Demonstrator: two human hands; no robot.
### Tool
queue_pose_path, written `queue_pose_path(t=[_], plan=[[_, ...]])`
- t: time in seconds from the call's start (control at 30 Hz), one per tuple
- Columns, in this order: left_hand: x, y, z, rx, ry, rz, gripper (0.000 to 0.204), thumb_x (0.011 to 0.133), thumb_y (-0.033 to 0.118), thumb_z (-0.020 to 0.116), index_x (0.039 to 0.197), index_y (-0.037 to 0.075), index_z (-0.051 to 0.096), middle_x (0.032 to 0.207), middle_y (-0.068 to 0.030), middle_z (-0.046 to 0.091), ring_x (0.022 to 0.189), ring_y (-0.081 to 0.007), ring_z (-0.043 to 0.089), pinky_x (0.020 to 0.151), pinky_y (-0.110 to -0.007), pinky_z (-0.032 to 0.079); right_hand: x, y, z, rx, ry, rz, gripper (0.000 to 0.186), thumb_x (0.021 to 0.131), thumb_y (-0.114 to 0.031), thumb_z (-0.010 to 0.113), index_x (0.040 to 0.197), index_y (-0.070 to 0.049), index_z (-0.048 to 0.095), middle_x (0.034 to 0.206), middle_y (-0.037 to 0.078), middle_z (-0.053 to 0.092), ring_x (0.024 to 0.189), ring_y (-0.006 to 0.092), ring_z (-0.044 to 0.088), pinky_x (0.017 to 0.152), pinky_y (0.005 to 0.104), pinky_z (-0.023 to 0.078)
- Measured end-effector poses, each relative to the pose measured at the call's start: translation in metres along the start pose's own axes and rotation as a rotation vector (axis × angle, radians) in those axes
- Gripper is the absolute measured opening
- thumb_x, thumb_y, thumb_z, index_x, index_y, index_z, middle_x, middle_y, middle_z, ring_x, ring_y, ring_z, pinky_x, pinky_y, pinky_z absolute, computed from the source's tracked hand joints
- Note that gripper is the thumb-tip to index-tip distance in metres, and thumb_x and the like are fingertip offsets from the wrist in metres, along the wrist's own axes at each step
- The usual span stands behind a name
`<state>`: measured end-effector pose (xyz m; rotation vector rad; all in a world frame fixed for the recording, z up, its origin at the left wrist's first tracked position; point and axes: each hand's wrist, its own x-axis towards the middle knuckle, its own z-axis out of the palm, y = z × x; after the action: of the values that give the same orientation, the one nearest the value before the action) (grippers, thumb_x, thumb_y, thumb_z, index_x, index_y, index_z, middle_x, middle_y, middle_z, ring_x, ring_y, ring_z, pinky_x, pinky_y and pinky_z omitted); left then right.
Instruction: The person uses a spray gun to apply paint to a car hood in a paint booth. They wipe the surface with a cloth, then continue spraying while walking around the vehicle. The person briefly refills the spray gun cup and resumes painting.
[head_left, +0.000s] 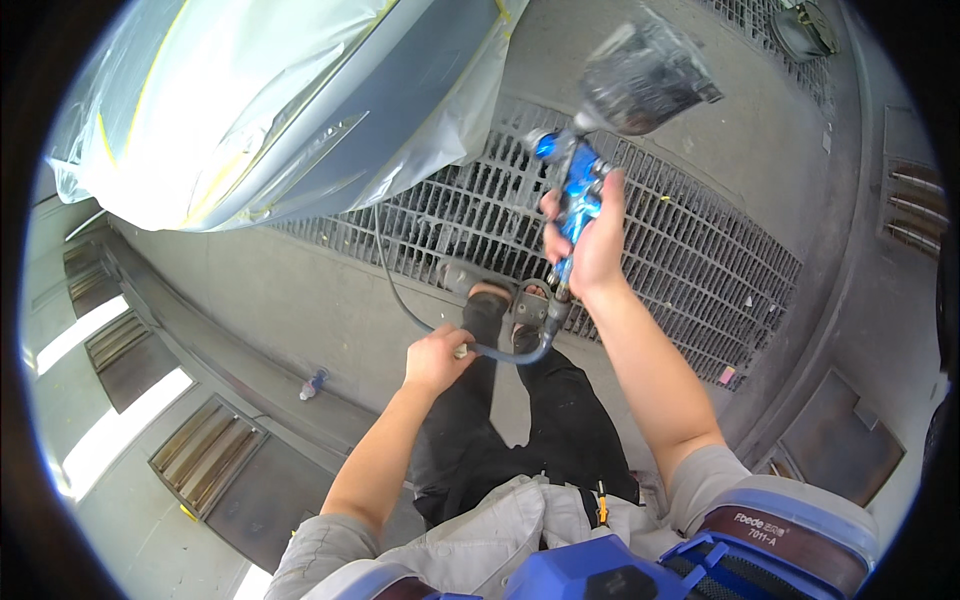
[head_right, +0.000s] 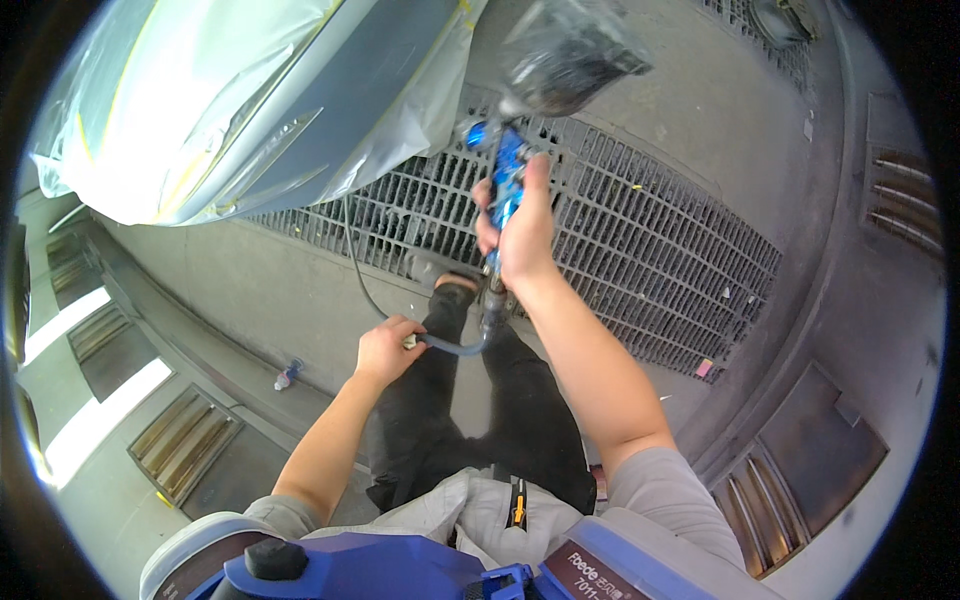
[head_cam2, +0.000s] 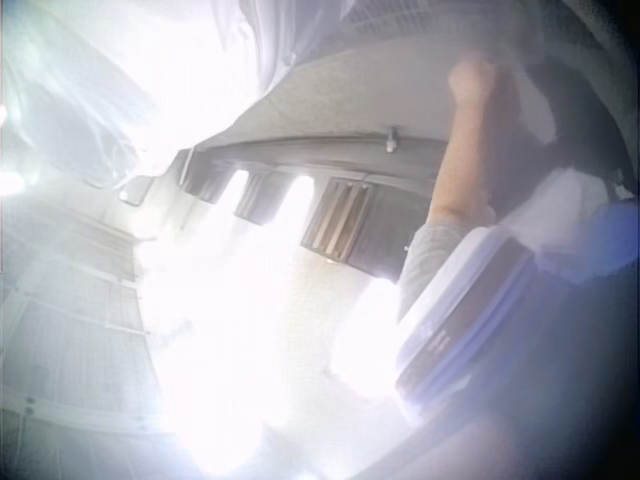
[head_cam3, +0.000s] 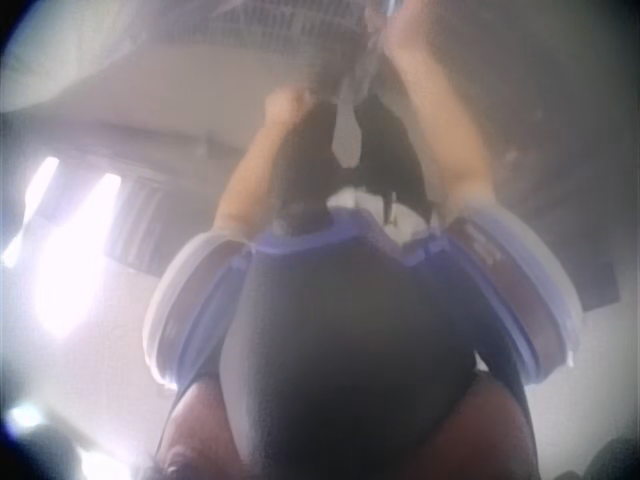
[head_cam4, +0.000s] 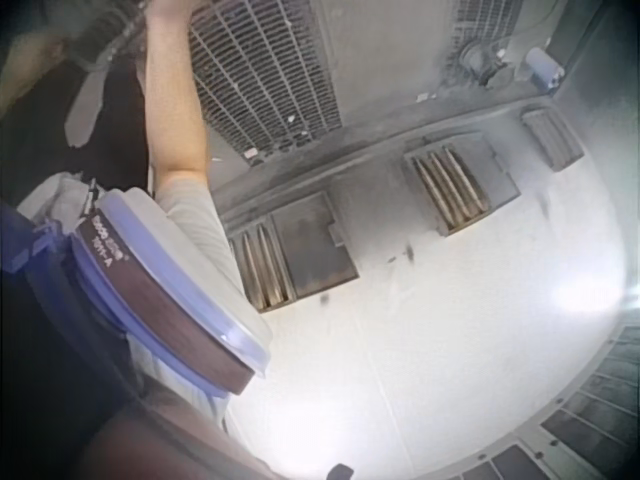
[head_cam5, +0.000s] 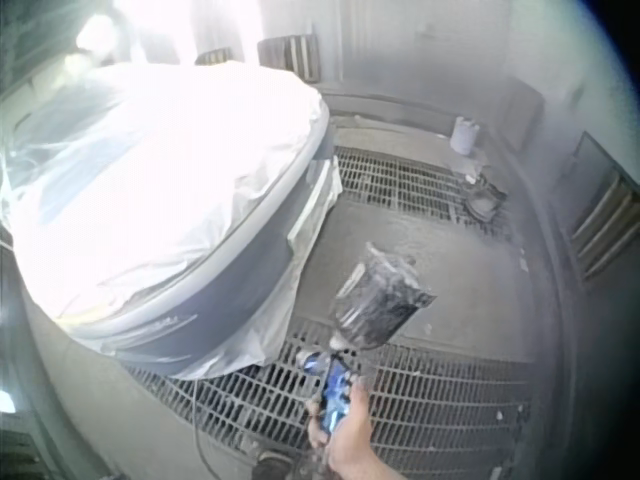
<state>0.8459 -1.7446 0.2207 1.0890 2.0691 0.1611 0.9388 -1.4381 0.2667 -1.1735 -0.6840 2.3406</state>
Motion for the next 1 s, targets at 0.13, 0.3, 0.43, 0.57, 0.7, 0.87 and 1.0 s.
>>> queue_pose_path(t=[0.13,0.3,0.43,0.57,0.7,0.87,1.0], plan=[[-0.013,0.013,-0.001,0.033,-0.117,0.033,0.026,0.086,0.028,0.081,0.109,0.019,0.072,0.108,-0.0039,0.075,0.097,-0.0324,0.074,0.08,-0.047,0.06,-0.031,-0.003,0.011,0.076,-0.327,0.066,0.087,0.103,-0.084,0.029,0.102,-0.003,0.06,0.087,0.004,0.062,0.045,0.0083,0.042,0.043,0.026,0.035],[-0.008,0.04,0.012,-0.022,-0.179,0.13,0.023,0.09,0.03,0.076,0.11,0.02,0.068,0.103,-0.0067,0.074,0.096,-0.035,0.074,0.079,-0.049,0.059,-0.023,-0.039,0.002,0.055,-0.362,0.031,0.088,0.102,-0.085,0.03,0.104,-0.004,0.063,0.088,0.003,0.065,0.044,0.0074,0.043,0.043,0.0249,0.037],[0.02,0.058,0.018,-0.079,-0.208,0.104,0.024,0.092,0.032,0.076,0.11,0.019,0.067,0.103,-0.0076,0.076,0.097,-0.035,0.074,0.079,-0.049,0.059,-0.006,-0.058,0.011,-0.131,0.091,-0.172,0.077,0.106,-0.079,0.03,0.098,-0.008,0.059,0.087,0.001,0.062,0.046,0.0084,0.042,0.045,0.0254,0.035],[0.038,0.07,0.013,-0.149,-0.218,0.129,0.024,0.088,0.027,0.078,0.107,0.019,0.066,0.103,-0.0072,0.073,0.097,-0.0348,0.073,0.077,-0.048,0.058,-0.009,-0.073,0.026,-0.052,-0.129,-0.007,0.079,0.106,-0.079,0.03,0.101,-0.006,0.061,0.09,0.002,0.063,0.045,0.009,0.042,0.043,0.0258,0.036],[0.046,0.088,0.01,-0.251,-0.172,0.241,0.025,0.085,0.022,0.079,0.106,0.018,0.066,0.104,-0.0079,0.07,0.099,-0.0346,0.072,0.079,-0.048,0.058,-0.003,-0.093,0.034,0.042,-0.595,0.213,0.077,0.108,-0.076,0.031,0.125,-0.006,0.057,0.091,0.005,0.064,0.047,0.0081,0.044,0.044,0.0236,0.037],[0.078,0.108,0.029,-0.249,-0.097,0.046,0.027,0.084,0.023,0.078,0.108,0.018,0.067,0.105,-0.0077,0.069,0.099,-0.0358,0.071,0.08,-0.048,0.058,0.039,-0.145,0.022,-0.165,-0.431,0.006,0.08,0.107,-0.077,0.03,0.107,-0.003,0.061,0.088,0.004,0.064,0.048,0.0081,0.045,0.045,0.0244,0.037],[0.096,0.092,0.041,-0.167,-0.067,-0.178,0.026,0.085,0.025,0.078,0.109,0.02,0.069,0.109,-0.0062,0.07,0.101,-0.0353,0.071,0.083,-0.047,0.059,0.062,-0.184,0.005,-0.183,-0.184,-0.155,0.082,0.105,-0.079,0.029,0.102,-0.004,0.061,0.088,0.003,0.064,0.047,0.0081,0.045,0.045,0.0254,0.037]])
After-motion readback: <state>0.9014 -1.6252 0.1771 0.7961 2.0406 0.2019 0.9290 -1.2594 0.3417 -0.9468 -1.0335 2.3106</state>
